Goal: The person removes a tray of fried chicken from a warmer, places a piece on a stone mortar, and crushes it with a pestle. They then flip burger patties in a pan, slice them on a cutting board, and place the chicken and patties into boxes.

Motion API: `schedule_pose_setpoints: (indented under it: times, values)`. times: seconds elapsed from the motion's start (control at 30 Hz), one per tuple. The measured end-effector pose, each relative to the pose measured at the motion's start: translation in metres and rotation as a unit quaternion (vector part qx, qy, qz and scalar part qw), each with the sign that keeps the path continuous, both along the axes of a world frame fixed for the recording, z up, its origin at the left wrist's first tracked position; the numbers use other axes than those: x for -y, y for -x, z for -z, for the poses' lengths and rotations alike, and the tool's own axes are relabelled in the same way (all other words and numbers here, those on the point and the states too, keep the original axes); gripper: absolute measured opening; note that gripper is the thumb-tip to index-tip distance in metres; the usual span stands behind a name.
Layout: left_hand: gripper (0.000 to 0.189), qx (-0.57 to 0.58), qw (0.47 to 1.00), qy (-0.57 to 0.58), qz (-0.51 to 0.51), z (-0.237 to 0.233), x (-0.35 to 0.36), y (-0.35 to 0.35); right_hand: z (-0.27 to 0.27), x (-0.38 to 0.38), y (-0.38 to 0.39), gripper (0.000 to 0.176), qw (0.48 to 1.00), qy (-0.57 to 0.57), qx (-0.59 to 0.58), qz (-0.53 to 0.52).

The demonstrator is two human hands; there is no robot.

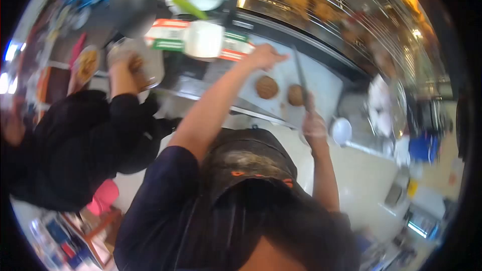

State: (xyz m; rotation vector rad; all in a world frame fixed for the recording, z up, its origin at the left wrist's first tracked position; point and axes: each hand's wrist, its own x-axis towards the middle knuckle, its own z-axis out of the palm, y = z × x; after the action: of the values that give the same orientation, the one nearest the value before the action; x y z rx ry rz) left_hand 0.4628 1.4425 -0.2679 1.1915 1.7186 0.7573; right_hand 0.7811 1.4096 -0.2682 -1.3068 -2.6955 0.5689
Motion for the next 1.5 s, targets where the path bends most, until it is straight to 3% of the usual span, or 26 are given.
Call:
schedule_pose_setpoints:
  times: [0.07,0.27,0.4,0.5,0.7,0.97,1.07,1.2,1.27,1.5]
  values:
    - [0.061,-0.003,1.000,0.017,0.004,-0.031,0.004,-0.018,0.013,-0.007,-0.006,0.081,0.999,0.002,0.042,0.014]
    - [0.057,0.020,0.998,0.055,-0.017,-0.014,-0.018,-0.047,0.009,-0.002,-0.002,0.088,1.000,0.004,0.023,-0.012]
    - [0.052,0.014,0.996,0.083,-0.009,-0.008,-0.026,-0.057,0.004,0.000,0.005,0.092,0.995,0.050,0.082,-0.016]
    - [0.049,-0.019,0.997,0.081,0.001,0.003,-0.033,-0.061,0.004,0.001,0.008,0.093,0.993,0.073,0.092,-0.017]
    - [0.047,0.020,0.998,0.049,-0.022,-0.001,-0.037,-0.064,0.000,-0.003,0.007,0.094,0.990,0.092,0.108,-0.005]
    - [0.047,-0.046,0.991,0.126,0.026,0.012,-0.045,-0.063,0.001,-0.009,0.011,0.094,0.979,0.152,0.136,0.002]
    - [0.053,-0.108,0.982,0.144,0.048,0.019,-0.053,-0.063,0.015,-0.009,0.012,0.094,0.992,0.099,0.080,-0.007]
    - [0.056,-0.193,0.968,0.131,0.097,0.040,-0.061,-0.066,0.007,-0.015,0.014,0.095,0.978,0.183,0.098,0.008]
    - [0.056,-0.153,0.976,0.140,0.064,0.039,-0.062,-0.071,0.007,-0.022,0.015,0.094,0.969,0.218,0.112,0.020]
    - [0.058,-0.137,0.985,0.085,0.059,0.036,-0.056,-0.072,0.023,-0.021,0.003,0.094,0.989,0.134,0.064,-0.009]
